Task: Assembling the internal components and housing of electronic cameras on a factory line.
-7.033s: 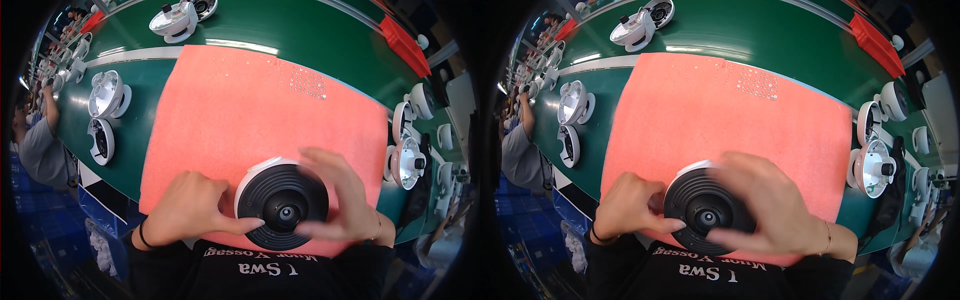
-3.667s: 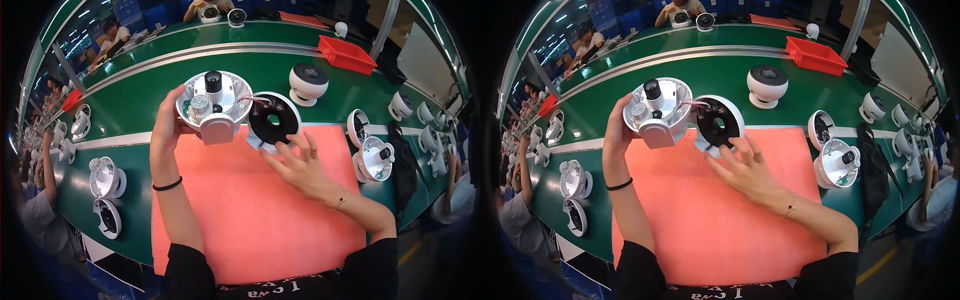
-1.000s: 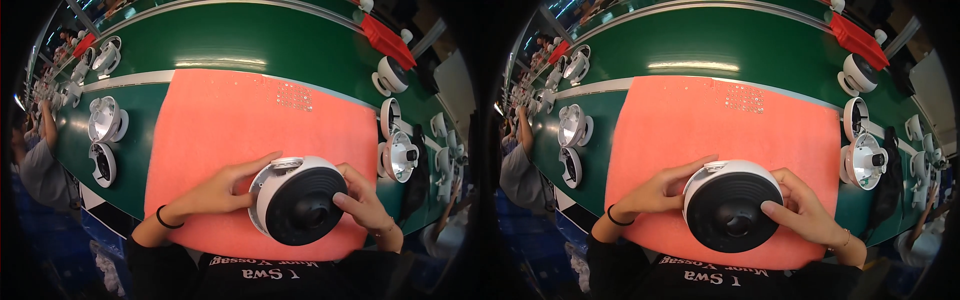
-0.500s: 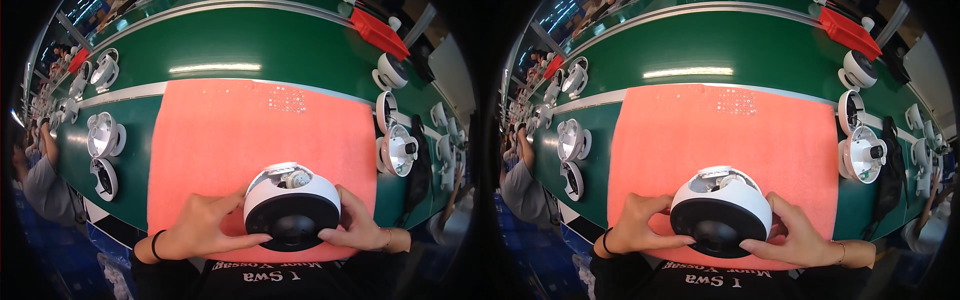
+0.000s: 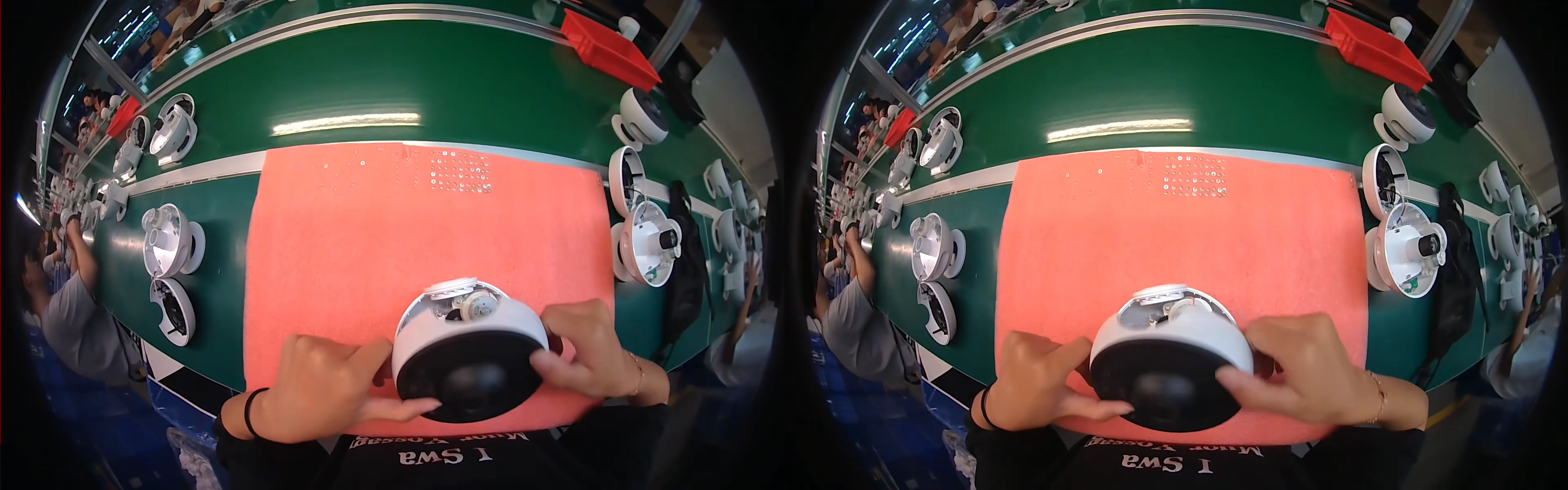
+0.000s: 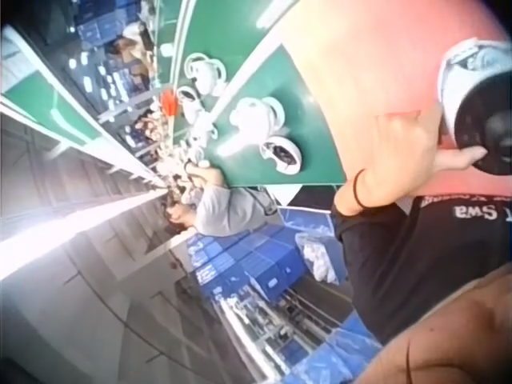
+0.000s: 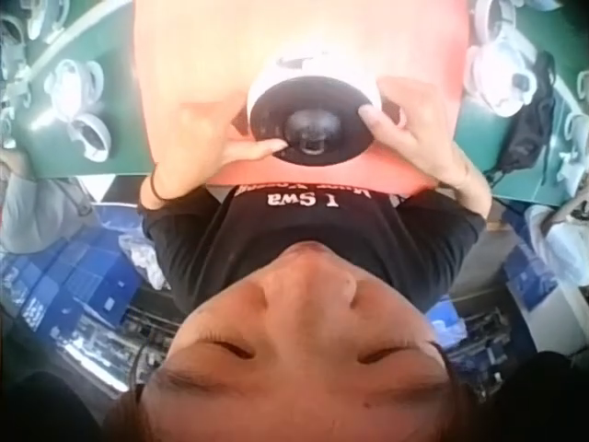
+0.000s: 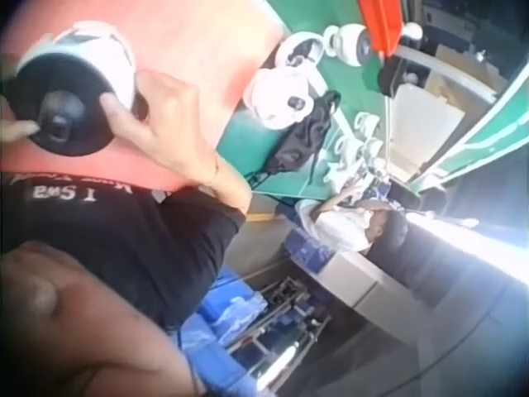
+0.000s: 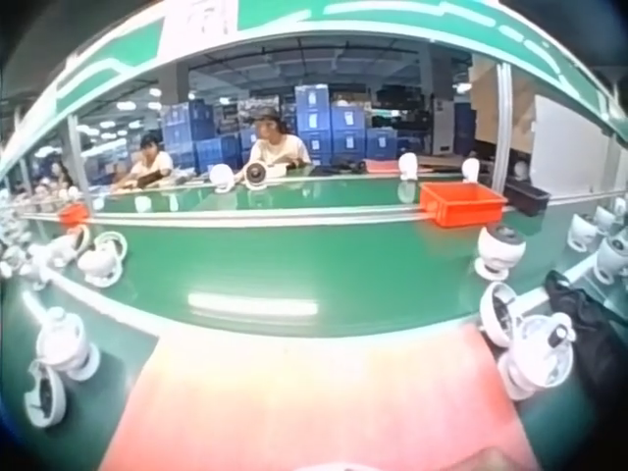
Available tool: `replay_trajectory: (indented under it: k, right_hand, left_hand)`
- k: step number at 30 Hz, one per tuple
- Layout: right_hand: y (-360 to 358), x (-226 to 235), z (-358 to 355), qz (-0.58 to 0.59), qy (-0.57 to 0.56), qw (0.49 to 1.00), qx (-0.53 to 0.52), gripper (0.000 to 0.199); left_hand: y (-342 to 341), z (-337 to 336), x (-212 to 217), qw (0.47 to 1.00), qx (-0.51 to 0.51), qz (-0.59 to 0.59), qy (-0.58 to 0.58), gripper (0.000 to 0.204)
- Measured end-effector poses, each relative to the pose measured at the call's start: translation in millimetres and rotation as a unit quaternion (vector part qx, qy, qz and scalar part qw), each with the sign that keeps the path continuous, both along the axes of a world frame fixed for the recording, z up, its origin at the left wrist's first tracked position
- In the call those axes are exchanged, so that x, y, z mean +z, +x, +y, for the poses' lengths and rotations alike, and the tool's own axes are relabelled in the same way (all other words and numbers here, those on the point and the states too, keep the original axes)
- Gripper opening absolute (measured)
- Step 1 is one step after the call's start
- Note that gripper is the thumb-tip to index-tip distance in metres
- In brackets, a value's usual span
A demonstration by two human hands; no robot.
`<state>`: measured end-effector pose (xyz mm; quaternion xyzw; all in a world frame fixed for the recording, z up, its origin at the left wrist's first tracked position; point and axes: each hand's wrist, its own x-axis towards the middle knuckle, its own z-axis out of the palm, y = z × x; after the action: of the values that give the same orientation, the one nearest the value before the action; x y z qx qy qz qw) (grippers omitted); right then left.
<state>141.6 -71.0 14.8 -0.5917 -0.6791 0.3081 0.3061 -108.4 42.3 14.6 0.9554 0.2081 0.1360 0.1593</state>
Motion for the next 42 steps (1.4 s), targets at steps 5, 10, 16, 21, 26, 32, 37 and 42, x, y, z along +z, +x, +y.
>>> replay_trajectory:
  k: [5,10,16,21,26,32,37,42]
  right_hand:
    - [4.2,-6.4,15.3,-0.01,-0.055,0.998,-0.014,0.035]
    - [9.5,-11.5,20.9,-0.075,-0.072,0.994,0.023,0.039]
    - [8.1,0.8,20.3,-0.197,-0.077,0.977,0.035,0.031]
    - [-13.6,12.4,22.4,-0.204,0.209,0.955,0.054,0.043]
    - [-24.0,5.2,23.2,-0.083,0.17,0.964,0.186,0.043]
    - [-27.7,2.5,26.4,-0.013,0.163,0.944,0.288,0.057]
    - [-30.2,5.0,19.0,-0.114,0.207,0.961,0.146,0.043]
    - [-32.9,-2.8,18.8,-0.021,0.2,0.953,0.226,0.045]
  left_hand:
    - [4.8,11.1,-18.4,0.995,0.014,0.034,-0.096,0.054]
    - [11.4,18.5,-12.2,0.983,-0.002,0.092,-0.159,0.055]
    - [10.0,18.2,-8.5,0.981,0.003,0.095,-0.167,0.055]
    - [9.2,19.3,-8.7,0.979,0.002,0.099,-0.181,0.056]
    - [12.5,19.3,-5.4,0.977,-0.003,0.125,-0.172,0.056]
    - [10.0,21.1,-7.7,0.975,-0.024,0.115,-0.186,0.055]
    - [14.0,23.0,-4.5,0.966,-0.003,0.132,-0.22,0.054]
    - [12.7,22.6,-8.6,0.971,-0.012,0.122,-0.204,0.056]
